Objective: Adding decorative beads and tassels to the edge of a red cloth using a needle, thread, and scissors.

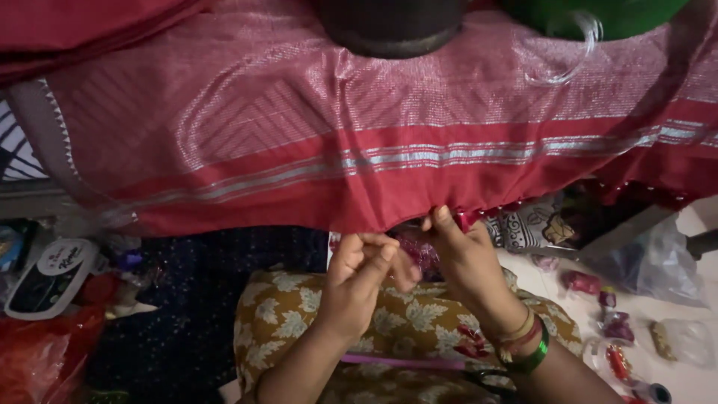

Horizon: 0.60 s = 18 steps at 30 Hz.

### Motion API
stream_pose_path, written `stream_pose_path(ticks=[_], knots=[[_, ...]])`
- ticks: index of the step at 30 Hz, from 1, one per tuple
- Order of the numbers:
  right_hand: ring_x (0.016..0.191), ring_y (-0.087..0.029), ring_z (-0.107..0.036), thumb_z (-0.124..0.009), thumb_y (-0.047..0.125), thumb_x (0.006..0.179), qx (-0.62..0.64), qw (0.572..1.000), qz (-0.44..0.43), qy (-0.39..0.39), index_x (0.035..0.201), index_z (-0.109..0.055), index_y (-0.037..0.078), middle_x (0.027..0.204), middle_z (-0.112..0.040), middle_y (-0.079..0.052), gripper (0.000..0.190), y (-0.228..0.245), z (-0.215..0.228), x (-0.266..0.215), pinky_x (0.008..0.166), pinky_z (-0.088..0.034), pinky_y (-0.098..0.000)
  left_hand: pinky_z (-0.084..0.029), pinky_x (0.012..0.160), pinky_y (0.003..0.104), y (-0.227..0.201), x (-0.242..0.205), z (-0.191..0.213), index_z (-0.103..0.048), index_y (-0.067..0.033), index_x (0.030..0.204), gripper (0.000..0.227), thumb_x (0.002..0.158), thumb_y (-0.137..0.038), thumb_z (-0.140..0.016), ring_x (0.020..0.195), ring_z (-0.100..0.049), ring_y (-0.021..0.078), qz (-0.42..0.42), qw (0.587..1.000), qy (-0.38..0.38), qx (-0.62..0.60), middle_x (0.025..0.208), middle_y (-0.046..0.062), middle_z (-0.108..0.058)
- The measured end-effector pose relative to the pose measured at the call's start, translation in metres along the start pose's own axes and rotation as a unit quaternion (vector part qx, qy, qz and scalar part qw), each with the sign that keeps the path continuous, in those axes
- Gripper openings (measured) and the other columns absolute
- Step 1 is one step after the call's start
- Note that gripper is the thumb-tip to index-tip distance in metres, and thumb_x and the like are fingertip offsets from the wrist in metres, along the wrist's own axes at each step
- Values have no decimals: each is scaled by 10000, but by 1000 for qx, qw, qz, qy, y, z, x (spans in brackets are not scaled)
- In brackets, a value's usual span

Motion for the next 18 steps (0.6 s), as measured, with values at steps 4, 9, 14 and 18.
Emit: stream_pose_path(ticks=[4,9,14,18], knots=[[838,-147,-637,-586,320,1032,10,998,63,12,906,-626,32,855,-625,-14,317,8,-1,3,861,-597,-402,-570,655,321,-7,-9,23,-629,-19,1072,93,1022,-86,-588,716,-673,178,-27,971,-35,236,818,98,-704],[850,-155,-592,-568,281,1084,15,997,73,37,951,-635,29,888,-616,-32,293,8,-6,3,898,-563,-401,-577,689,303,-69,-21,-16,-668,-48,965,50,957,-97,-674,817,-684,194,-268,806,-43,526,907,117,-686],[825,-155,-590,-554,242,1113,20,996,77,36,963,-646,18,886,-613,-37,284,0,4,6,849,-526,-383,-571,876,390,-51,-17,-32,-645,-47,1083,84,1041,-118,-659,1020,-722,248,-79,785,198,581,1121,121,-729],[856,-128,-606,-550,230,1051,39,995,87,36,942,-629,40,893,-618,-11,233,10,-2,5,854,-584,-425,-557,869,395,-9,-24,30,-662,-65,1179,257,971,-202,-729,1036,-698,240,128,794,155,574,1191,127,-701]])
Point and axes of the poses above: each hand's wrist, its own x-axis towards the middle knuckle, its own z-axis out of the back of the hand, y = z × x, the point moved 6 cm from there along x, towards the middle knuckle
